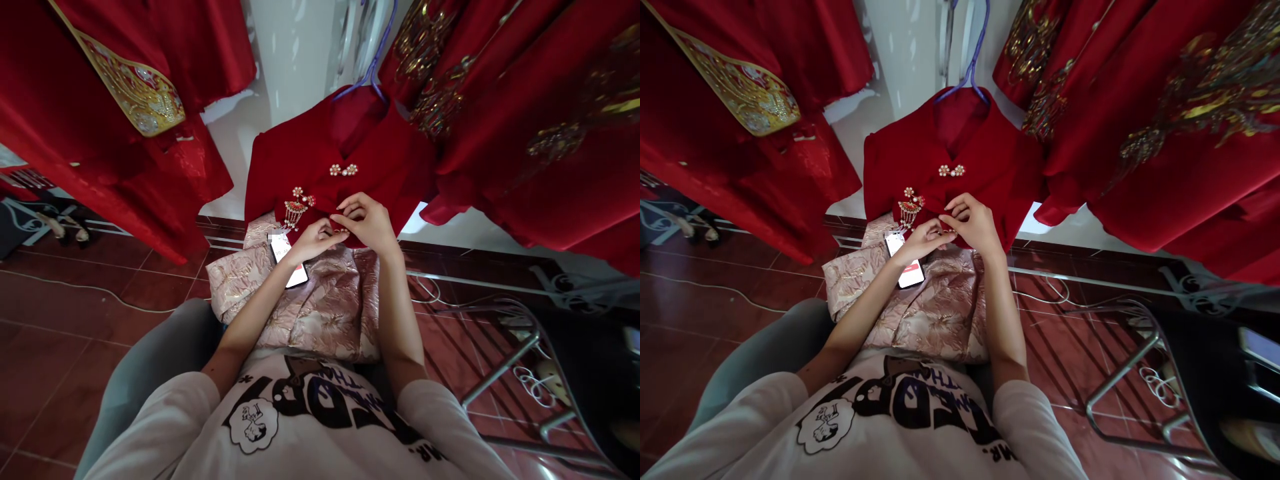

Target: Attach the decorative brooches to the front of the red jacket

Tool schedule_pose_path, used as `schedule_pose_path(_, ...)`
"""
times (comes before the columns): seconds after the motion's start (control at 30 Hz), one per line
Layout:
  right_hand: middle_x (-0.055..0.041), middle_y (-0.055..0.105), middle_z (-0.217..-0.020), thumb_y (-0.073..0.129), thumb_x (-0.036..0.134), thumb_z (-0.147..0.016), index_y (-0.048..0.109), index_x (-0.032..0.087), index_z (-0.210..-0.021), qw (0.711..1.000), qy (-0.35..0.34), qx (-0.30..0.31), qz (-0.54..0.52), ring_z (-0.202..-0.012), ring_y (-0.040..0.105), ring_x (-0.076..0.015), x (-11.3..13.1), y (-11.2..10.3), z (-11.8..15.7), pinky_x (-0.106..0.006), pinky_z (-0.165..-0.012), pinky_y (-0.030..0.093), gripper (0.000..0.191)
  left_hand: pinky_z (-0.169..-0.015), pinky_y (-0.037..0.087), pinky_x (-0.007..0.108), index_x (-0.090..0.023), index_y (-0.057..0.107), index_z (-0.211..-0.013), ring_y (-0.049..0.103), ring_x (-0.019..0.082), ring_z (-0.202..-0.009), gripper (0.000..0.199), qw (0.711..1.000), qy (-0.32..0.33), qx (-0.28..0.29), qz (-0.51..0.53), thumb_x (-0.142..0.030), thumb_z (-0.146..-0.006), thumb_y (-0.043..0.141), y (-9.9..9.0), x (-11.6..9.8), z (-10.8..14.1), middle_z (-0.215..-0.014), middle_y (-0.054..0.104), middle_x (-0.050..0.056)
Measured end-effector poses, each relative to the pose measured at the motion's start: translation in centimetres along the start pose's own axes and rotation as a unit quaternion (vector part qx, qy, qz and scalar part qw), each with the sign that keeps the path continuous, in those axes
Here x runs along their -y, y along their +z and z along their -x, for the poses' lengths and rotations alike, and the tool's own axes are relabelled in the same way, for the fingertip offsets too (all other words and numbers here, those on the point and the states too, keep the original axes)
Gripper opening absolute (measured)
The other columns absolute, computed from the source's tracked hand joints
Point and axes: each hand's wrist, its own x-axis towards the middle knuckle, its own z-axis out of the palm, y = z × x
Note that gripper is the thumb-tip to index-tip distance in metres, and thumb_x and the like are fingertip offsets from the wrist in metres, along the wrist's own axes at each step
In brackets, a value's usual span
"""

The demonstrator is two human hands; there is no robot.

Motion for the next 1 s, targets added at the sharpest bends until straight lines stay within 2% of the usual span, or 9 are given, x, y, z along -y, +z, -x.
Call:
schedule_pose_path(0.1, 0.0008, 0.067, -0.075, 0.072, 0.027, -0.079, 0.063, 0.020, -0.082, 1.000, -0.011, -0.018, 0.012, -0.067, 0.064, -0.0134, 0.4, 0.2, 0.0, -0.030, -0.069, 0.052, 0.012, -0.060, 0.050, 0.025, -0.017, 0.059, -0.076, 0.060, 0.011, -0.064, 0.037, 0.996, 0.037, 0.023, -0.083, -0.050, -0.086, 0.071, 0.0, -0.1, 0.3, -0.072, 0.062, 0.000)
schedule_pose_path(0.2, 0.0020, 0.067, -0.072, 0.071, 0.025, -0.079, 0.063, 0.021, -0.077, 0.998, -0.018, -0.050, 0.041, -0.065, 0.062, -0.0126, 0.7, 0.4, 0.0, -0.029, -0.068, 0.051, 0.010, -0.067, 0.051, 0.026, -0.016, 0.061, -0.071, 0.059, 0.012, -0.068, 0.040, 0.988, 0.067, -0.008, -0.136, -0.052, -0.089, 0.066, 0.1, -0.2, 0.4, -0.073, 0.062, 0.001)
schedule_pose_path(0.27, 0.0022, 0.067, -0.070, 0.072, 0.025, -0.078, 0.062, 0.021, -0.075, 0.997, -0.024, -0.067, 0.043, -0.064, 0.062, -0.0126, 0.7, 0.6, 0.0, -0.029, -0.067, 0.051, 0.011, -0.072, 0.053, 0.027, -0.016, 0.062, -0.074, 0.061, 0.012, -0.072, 0.039, 0.989, 0.068, -0.014, -0.127, -0.052, -0.088, 0.067, 0.2, -0.2, 0.3, -0.077, 0.063, 0.002)
schedule_pose_path(0.4, 0.0008, 0.072, -0.075, 0.073, 0.028, -0.079, 0.064, 0.021, -0.079, 0.997, -0.027, -0.072, -0.006, -0.069, 0.068, -0.0147, 0.9, 0.7, 0.1, -0.030, -0.068, 0.054, 0.011, -0.075, 0.055, 0.027, -0.016, 0.059, -0.087, 0.064, 0.014, -0.081, 0.039, 0.997, 0.059, -0.031, -0.042, -0.052, -0.082, 0.073, 0.5, -0.2, 0.1, -0.088, 0.065, 0.003)
schedule_pose_path(0.63, -0.0037, 0.077, -0.098, 0.071, 0.034, -0.083, 0.069, 0.022, -0.097, 0.999, -0.010, -0.001, -0.031, -0.092, 0.073, -0.0196, 2.2, -0.5, 0.8, -0.034, -0.078, 0.059, 0.018, -0.072, 0.056, 0.025, -0.017, 0.055, -0.077, 0.063, 0.014, -0.081, 0.041, 0.991, 0.060, -0.065, -0.101, -0.054, -0.083, 0.073, 0.2, -0.6, 0.2, -0.085, 0.058, 0.001)
schedule_pose_path(0.7, -0.0043, 0.076, -0.097, 0.071, 0.034, -0.083, 0.069, 0.022, -0.096, 1.000, -0.018, 0.001, -0.011, -0.089, 0.072, -0.0189, 2.6, -0.8, 0.9, -0.034, -0.076, 0.059, 0.018, -0.070, 0.056, 0.024, -0.018, 0.054, -0.078, 0.064, 0.013, -0.079, 0.038, 0.989, 0.054, -0.101, -0.096, -0.050, -0.085, 0.072, 0.1, -0.3, 0.0, -0.084, 0.059, 0.001)
schedule_pose_path(0.8, -0.0034, 0.071, -0.086, 0.074, 0.035, -0.080, 0.067, 0.021, -0.092, 0.999, -0.023, 0.012, 0.040, -0.077, 0.067, -0.0169, 2.6, -0.8, 1.1, -0.033, -0.071, 0.056, 0.020, -0.063, 0.056, 0.022, -0.020, 0.047, -0.077, 0.063, 0.011, -0.068, 0.035, 0.983, 0.044, -0.161, -0.075, -0.046, -0.090, 0.067, 0.0, 0.3, -0.3, -0.072, 0.057, -0.002)
schedule_pose_path(0.9, -0.0013, 0.067, -0.081, 0.079, 0.033, -0.073, 0.063, 0.021, -0.093, 0.996, -0.002, 0.053, 0.076, -0.071, 0.062, -0.0153, 2.0, -0.3, 1.1, -0.031, -0.068, 0.052, 0.027, -0.052, 0.054, 0.021, -0.021, 0.046, -0.078, 0.059, 0.010, -0.055, 0.038, 0.980, 0.046, -0.185, -0.058, -0.050, -0.089, 0.067, -0.1, 0.6, -0.5, -0.063, 0.051, -0.006)
schedule_pose_path(1.0, 0.0006, 0.065, -0.077, 0.077, 0.028, -0.072, 0.059, 0.021, -0.091, 0.993, 0.022, 0.066, 0.090, -0.066, 0.061, -0.0144, 1.6, 0.5, 1.1, -0.029, -0.064, 0.049, 0.027, -0.047, 0.051, 0.020, -0.021, 0.049, -0.080, 0.057, 0.009, -0.051, 0.038, 0.974, 0.055, -0.208, -0.068, -0.052, -0.087, 0.070, -0.2, 0.5, -0.3, -0.063, 0.053, -0.006)
